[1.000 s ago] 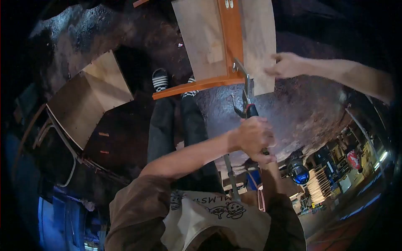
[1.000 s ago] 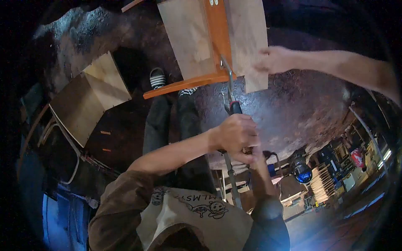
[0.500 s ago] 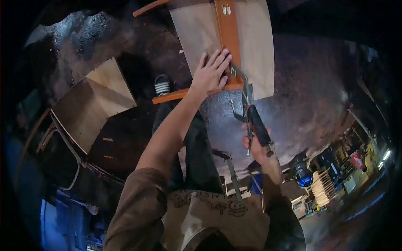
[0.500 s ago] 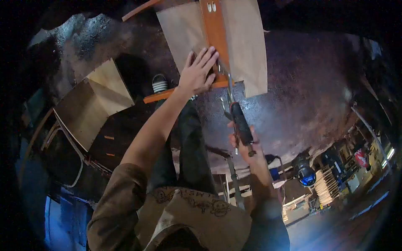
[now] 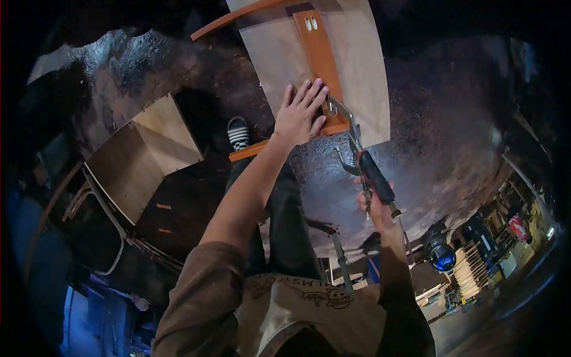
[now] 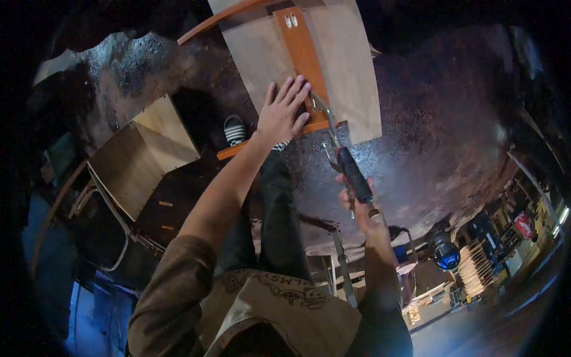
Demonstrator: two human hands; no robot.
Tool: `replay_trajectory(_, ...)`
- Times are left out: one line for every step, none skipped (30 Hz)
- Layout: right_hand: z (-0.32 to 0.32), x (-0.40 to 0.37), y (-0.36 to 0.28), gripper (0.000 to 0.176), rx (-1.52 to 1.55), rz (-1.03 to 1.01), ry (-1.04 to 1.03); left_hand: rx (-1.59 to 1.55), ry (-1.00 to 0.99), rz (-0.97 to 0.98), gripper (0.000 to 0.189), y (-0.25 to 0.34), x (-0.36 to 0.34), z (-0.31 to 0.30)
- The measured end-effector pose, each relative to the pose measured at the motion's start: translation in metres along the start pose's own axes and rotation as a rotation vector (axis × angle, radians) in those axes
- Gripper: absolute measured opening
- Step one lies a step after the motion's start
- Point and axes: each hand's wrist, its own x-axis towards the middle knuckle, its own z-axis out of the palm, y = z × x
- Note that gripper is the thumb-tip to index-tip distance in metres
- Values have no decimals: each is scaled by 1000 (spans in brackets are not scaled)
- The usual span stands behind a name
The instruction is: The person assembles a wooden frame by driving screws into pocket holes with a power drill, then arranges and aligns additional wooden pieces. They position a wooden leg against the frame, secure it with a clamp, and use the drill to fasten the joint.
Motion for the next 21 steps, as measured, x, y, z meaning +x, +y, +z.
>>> replay_trajectory(0,2,-3,83,-62,-30,-35,-6,3,-1,73,0,1,0)
replay_trajectory(4,2,-2,83,-54,-35,-37,-15,2,2,73,0,1,-2)
replay_trajectory(9,2,0,90,-23,-19,69,-8,1,8,73,0,0,0)
replay_trajectory(12,3,1,96,5,-3,171,-9,2,10,74,-1,0,0)
replay_trajectory(6,3,3,96,6,-9,163,-10,5,12,74,-1,0,-1)
replay_trajectory(0,2,1,91,-40,2,134,-1,13,16,74,-1,2,-3)
replay_trajectory(-5,3,2,86,-84,14,108,2,6,13,75,0,2,-5)
replay_trajectory(-10,1,4,86,-77,8,107,2,-8,11,76,1,1,-6)
replay_trajectory(-2,-1,-2,87,12,24,99,6,-12,15,76,1,0,-6)
replay_trajectory(2,-1,-5,88,95,42,90,4,-17,12,77,1,-1,-7)
replay_trajectory(0,-1,-4,88,91,42,86,0,-17,7,77,2,1,-7)
replay_trajectory(-3,0,1,88,-60,-40,126,2,-12,4,77,4,1,-6)
replay_trajectory(-5,2,4,88,-132,-84,139,-6,-10,-5,77,5,1,-5)
replay_trajectory(-9,3,8,88,-205,-127,156,-11,-11,-14,78,5,1,-4)
replay_trajectory(-2,5,8,87,-69,-69,107,-6,-15,-14,78,4,1,-5)
replay_trajectory(4,6,8,86,64,-9,60,-16,-9,-9,78,5,1,-5)
replay_trajectory(12,4,5,83,77,-95,97,-27,-3,-3,78,5,1,-5)
replay_trajectory(13,1,2,83,79,-95,97,-27,-4,-2,78,6,0,-4)
replay_trajectory(12,1,-3,90,18,-95,128,-7,-13,-3,77,6,2,-5)
replay_trajectory(10,0,-6,97,-42,-91,161,13,-25,-6,77,5,1,-5)
replay_trajectory(-5,0,-2,92,60,-153,15,16,-22,-5,77,6,1,-6)
